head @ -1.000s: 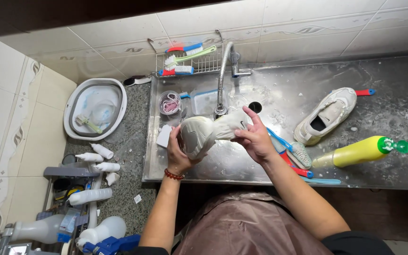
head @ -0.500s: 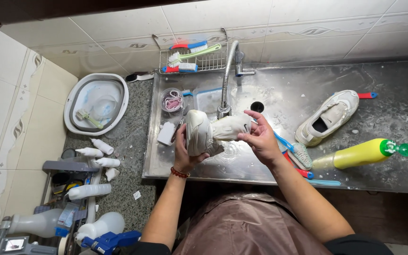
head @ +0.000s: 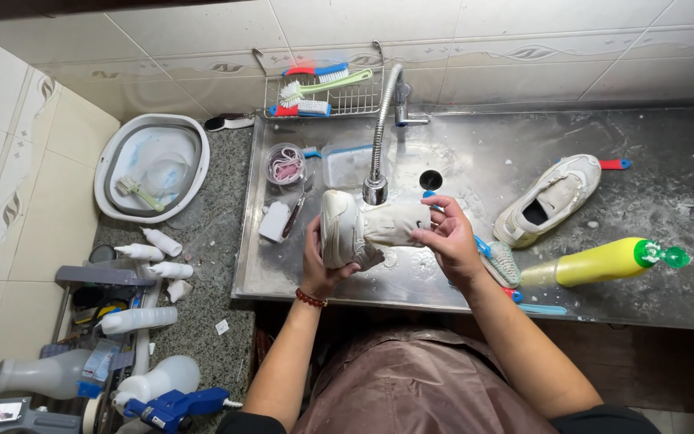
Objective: Cleaning a white sneaker in a stainless steel sink using brushes, running water, and a pressurized spray cleaner.
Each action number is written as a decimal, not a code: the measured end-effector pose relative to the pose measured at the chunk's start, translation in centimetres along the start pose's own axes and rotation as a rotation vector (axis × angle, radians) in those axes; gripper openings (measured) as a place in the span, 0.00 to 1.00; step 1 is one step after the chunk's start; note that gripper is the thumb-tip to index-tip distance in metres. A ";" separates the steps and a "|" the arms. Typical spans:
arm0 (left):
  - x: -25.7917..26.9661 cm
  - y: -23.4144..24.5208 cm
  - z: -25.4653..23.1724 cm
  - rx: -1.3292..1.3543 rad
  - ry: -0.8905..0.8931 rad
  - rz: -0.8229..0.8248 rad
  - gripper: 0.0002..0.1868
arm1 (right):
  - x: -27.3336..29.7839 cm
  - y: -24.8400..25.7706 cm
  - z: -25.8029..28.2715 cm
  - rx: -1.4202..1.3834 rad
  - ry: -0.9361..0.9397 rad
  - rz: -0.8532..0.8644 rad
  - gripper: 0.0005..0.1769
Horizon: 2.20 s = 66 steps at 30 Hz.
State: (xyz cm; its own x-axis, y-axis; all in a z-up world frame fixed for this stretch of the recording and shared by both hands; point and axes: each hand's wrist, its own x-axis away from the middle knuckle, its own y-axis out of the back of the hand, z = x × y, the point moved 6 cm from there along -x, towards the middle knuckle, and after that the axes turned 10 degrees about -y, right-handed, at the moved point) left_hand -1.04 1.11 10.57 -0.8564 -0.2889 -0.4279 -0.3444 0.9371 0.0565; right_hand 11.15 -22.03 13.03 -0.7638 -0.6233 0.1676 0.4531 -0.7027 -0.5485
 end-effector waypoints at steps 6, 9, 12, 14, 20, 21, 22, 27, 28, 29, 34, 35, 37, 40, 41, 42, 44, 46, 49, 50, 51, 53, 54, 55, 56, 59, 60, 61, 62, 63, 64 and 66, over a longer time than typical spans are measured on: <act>0.0 -0.7 -0.6 0.013 -0.037 0.053 0.65 | -0.3 3.3 -1.8 0.099 -0.084 -0.217 0.19; 0.3 -0.6 -0.4 0.029 -0.004 0.038 0.65 | 0.0 2.4 -1.2 0.007 -0.140 -0.238 0.18; 0.2 -0.6 -0.2 0.030 0.001 0.030 0.66 | 0.1 1.5 -0.5 -0.075 -0.192 -0.263 0.20; 0.3 -0.6 -0.2 0.040 -0.024 0.031 0.65 | 0.0 2.5 -1.4 -0.097 -0.182 -0.255 0.22; 0.4 -0.4 -0.1 0.003 0.014 0.019 0.67 | 0.1 3.3 -2.1 -0.122 -0.126 -0.252 0.20; 0.2 -0.5 -0.4 0.003 0.013 0.021 0.67 | 0.2 2.9 -1.8 -0.123 -0.124 -0.253 0.20; 0.0 -0.6 -0.8 0.028 0.021 0.016 0.67 | 0.3 2.8 -1.5 -0.113 -0.128 -0.285 0.19; 1.4 -0.2 1.9 0.236 0.084 -0.019 0.58 | -0.2 3.1 -1.5 -0.068 -0.174 -0.379 0.20; 2.5 0.0 4.2 0.416 0.175 -0.084 0.53 | -0.6 3.5 -2.2 -0.030 -0.226 -0.389 0.23; 3.7 0.1 6.6 0.594 0.265 -0.150 0.49 | -0.9 3.8 -2.9 0.008 -0.279 -0.399 0.26; 4.6 -1.0 9.5 0.777 0.448 -0.225 0.44 | -1.7 3.8 -5.2 0.312 -0.188 -0.267 0.40; 4.7 -1.3 9.5 0.820 0.501 -0.238 0.43 | -1.5 3.1 -5.2 0.460 -0.114 -0.194 0.41; 5.2 -1.6 10.7 0.889 0.563 -0.255 0.42 | -0.5 0.6 -3.8 0.563 -0.067 -0.152 0.35; 5.7 -2.3 11.7 0.984 0.619 -0.281 0.40 | 0.2 -1.2 -3.0 0.640 -0.003 -0.111 0.26; 5.7 -2.6 11.7 1.008 0.614 -0.294 0.39 | 0.3 -1.3 -2.8 0.617 0.011 -0.112 0.23; 5.6 -2.8 11.5 1.009 0.617 -0.300 0.39 | 0.5 -1.5 -2.7 0.617 0.005 -0.110 0.23; 5.1 -3.2 11.0 1.054 0.617 -0.333 0.39 | 0.7 -1.6 -2.3 0.569 -0.017 -0.121 0.19; 4.7 -3.6 10.2 1.063 0.622 -0.347 0.39 | 0.8 -1.6 -2.4 0.570 -0.012 -0.114 0.18; 4.8 -3.9 10.3 1.095 0.645 -0.349 0.40 | 1.0 -1.4 -2.7 0.569 0.018 -0.098 0.17; 4.9 -4.1 10.6 1.119 0.665 -0.339 0.40 | 1.0 -1.2 -2.8 0.569 0.040 -0.090 0.17; 4.8 -3.9 10.5 1.122 0.656 -0.346 0.40 | 1.0 -1.7 -2.7 0.575 0.040 -0.080 0.17; 4.6 -4.2 10.3 1.127 0.664 -0.282 0.42 | 1.1 -2.1 -2.7 0.567 -0.013 -0.082 0.24; 4.6 -4.2 10.6 1.132 0.654 -0.293 0.42 | 1.0 -2.2 -3.0 0.575 -0.015 -0.070 0.24; 4.6 -4.3 10.8 1.138 0.660 -0.277 0.41 | 0.8 -2.3 -3.7 0.579 -0.068 -0.040 0.28; 4.9 -4.5 11.1 1.143 0.670 -0.262 0.40 | 0.8 -2.4 -4.4 0.581 -0.124 -0.013 0.31; 5.4 -4.7 12.6 1.099 0.664 -0.247 0.37 | 0.1 1.8 -9.9 0.592 -0.237 -0.027 0.26; 5.7 -4.6 13.3 1.100 0.662 -0.256 0.37 | 0.2 1.7 -9.9 0.595 -0.242 -0.020 0.26; 6.1 -4.6 14.0 1.101 0.655 -0.266 0.35 | 0.3 2.0 -9.9 0.581 -0.278 -0.067 0.24; 6.5 -4.6 14.7 1.101 0.650 -0.274 0.33 | 0.4 2.3 -10.0 0.566 -0.313 -0.115 0.22; 6.3 -4.4 14.3 1.101 0.648 -0.282 0.33 | 0.3 2.1 -9.7 0.568 -0.317 -0.109 0.22; 6.1 -4.4 13.8 1.074 0.650 -0.248 0.32 | 0.2 2.0 -9.4 0.558 -0.337 -0.118 0.22; 6.4 -4.1 14.2 1.047 0.647 -0.227 0.31 | 0.1 2.0 -8.8 0.553 -0.361 -0.115 0.22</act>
State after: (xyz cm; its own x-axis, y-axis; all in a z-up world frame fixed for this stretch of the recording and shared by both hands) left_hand 0.32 -1.76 -5.25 -0.9518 -0.2290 0.2042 -0.2921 0.4735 -0.8309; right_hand 7.95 -20.48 4.73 -0.6631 -0.5417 0.5167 0.6200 -0.7841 -0.0263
